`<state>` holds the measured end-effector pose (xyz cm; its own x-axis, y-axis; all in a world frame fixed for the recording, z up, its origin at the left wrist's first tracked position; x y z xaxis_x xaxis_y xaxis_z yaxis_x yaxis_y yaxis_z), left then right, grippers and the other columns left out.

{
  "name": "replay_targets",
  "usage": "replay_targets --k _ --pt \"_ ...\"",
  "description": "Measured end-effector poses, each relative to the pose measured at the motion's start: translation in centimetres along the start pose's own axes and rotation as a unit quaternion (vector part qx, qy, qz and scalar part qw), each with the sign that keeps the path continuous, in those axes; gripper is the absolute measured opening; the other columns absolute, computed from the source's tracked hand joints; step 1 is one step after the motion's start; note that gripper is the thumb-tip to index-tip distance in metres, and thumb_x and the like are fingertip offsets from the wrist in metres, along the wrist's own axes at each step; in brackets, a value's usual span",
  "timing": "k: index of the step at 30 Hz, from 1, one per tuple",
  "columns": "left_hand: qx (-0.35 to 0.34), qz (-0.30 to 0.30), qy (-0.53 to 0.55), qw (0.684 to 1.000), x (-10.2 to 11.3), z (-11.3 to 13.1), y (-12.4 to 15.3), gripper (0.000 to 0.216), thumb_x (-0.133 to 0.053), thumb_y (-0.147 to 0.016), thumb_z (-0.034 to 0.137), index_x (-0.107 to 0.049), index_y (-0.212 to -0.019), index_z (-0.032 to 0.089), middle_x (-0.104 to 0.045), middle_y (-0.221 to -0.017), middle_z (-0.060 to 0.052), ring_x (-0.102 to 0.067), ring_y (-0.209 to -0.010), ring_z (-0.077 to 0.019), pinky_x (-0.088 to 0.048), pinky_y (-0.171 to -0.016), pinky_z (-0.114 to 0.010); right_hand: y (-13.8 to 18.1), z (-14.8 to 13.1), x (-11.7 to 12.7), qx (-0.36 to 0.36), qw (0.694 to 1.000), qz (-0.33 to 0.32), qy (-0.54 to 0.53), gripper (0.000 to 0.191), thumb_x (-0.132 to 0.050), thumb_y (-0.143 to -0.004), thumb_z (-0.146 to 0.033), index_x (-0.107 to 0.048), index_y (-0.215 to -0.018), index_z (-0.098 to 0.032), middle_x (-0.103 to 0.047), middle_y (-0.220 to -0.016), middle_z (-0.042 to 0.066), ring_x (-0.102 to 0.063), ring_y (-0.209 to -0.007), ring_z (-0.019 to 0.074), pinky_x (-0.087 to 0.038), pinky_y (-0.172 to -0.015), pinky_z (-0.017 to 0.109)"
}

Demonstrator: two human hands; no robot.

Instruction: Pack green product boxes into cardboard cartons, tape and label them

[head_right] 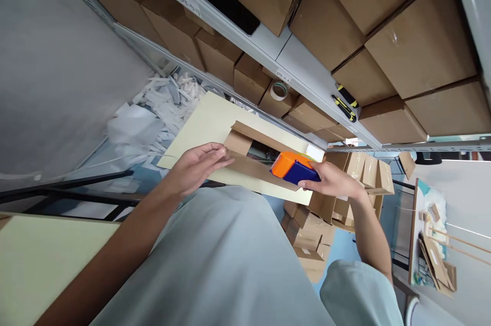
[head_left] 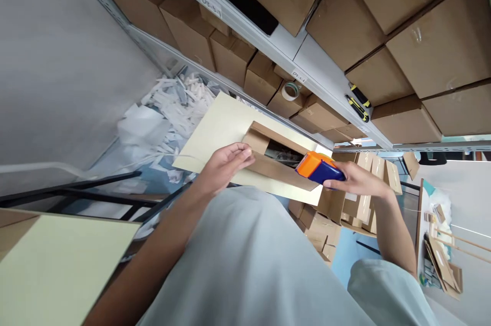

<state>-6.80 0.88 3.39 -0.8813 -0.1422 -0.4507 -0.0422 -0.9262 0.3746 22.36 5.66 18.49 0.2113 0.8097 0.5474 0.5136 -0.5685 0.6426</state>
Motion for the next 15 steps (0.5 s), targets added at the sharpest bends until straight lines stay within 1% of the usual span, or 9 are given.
replay_targets --k 3,5,6,9,12,15 --pt "0.023 0.01 0.038 0.999 0.0 -1.2 -0.7 0.056 -0.094 -0.071 0.068 -0.071 -0.091 0.021 -0.068 -0.093 -0.002 -0.069 -0.099 -0.0207 -0.059 -0.113 -0.057 -1.7 0.3 1.2 -0.028 0.99 -0.093 -0.105 0.048 -0.076 -0.098 -0.067 -0.07 -0.107 -0.02 -0.075 -0.085 0.003 -0.067 -0.073 0.017 -0.053 -0.063 0.028" --pt "0.041 0.022 0.053 0.997 0.4 -1.9 -1.2 0.061 -0.096 -0.067 0.071 -0.071 -0.092 0.021 -0.069 -0.096 -0.003 -0.07 -0.102 -0.0229 -0.06 -0.11 -0.057 -3.2 0.7 1.5 -0.05 0.978 -0.137 -0.148 0.05 -0.079 -0.096 -0.067 -0.069 -0.104 -0.018 -0.077 -0.087 0.004 -0.071 -0.076 0.0174 -0.058 -0.069 0.029" --pt "0.049 0.028 0.06 0.997 0.6 -2.2 -1.5 0.064 -0.097 -0.065 0.072 -0.071 -0.092 0.021 -0.069 -0.096 -0.003 -0.07 -0.102 -0.0238 -0.061 -0.108 -0.057 -4.0 0.9 1.5 -0.056 0.973 -0.155 -0.16 0.051 -0.08 -0.094 -0.068 -0.069 -0.1 -0.018 -0.077 -0.086 0.004 -0.072 -0.074 0.017 -0.06 -0.07 0.029" --pt "0.064 0.043 0.075 0.994 1.4 -2.7 -2.2 0.068 -0.099 -0.059 0.073 -0.071 -0.092 0.021 -0.068 -0.095 -0.003 -0.069 -0.102 -0.0243 -0.062 -0.105 -0.057 -6.2 1.3 0.8 -0.044 0.961 -0.201 -0.184 0.055 -0.081 -0.092 -0.071 -0.071 -0.091 -0.017 -0.076 -0.08 0.003 -0.071 -0.07 0.0163 -0.06 -0.07 0.029" --pt "0.074 0.042 0.082 0.993 2.0 -2.7 -2.7 0.068 -0.101 -0.057 0.072 -0.071 -0.09 0.02 -0.068 -0.094 -0.003 -0.069 -0.101 -0.0236 -0.063 -0.104 -0.056 -7.7 2.0 -0.4 -0.045 0.953 -0.214 -0.211 0.059 -0.083 -0.089 -0.074 -0.072 -0.089 -0.015 -0.076 -0.077 0.003 -0.07 -0.07 0.0165 -0.06 -0.07 0.028" --pt "0.079 0.038 0.075 0.993 2.6 -2.7 -2.9 0.068 -0.101 -0.057 0.073 -0.072 -0.088 0.019 -0.069 -0.092 -0.004 -0.069 -0.1 -0.0241 -0.064 -0.103 -0.055 -8.6 3.3 -1.8 -0.068 0.947 -0.204 -0.239 0.059 -0.086 -0.086 -0.073 -0.071 -0.092 -0.016 -0.076 -0.077 0.002 -0.071 -0.07 0.0166 -0.061 -0.071 0.029"
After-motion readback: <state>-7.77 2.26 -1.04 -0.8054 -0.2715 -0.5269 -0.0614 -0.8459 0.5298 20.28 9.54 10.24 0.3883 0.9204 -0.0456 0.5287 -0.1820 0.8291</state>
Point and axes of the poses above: each hand's wrist, its own y-axis away from the middle knuckle, its own x-axis out of the back of the hand, z = x × y, the point moved 8 cm from there along -y, towards the middle knuckle
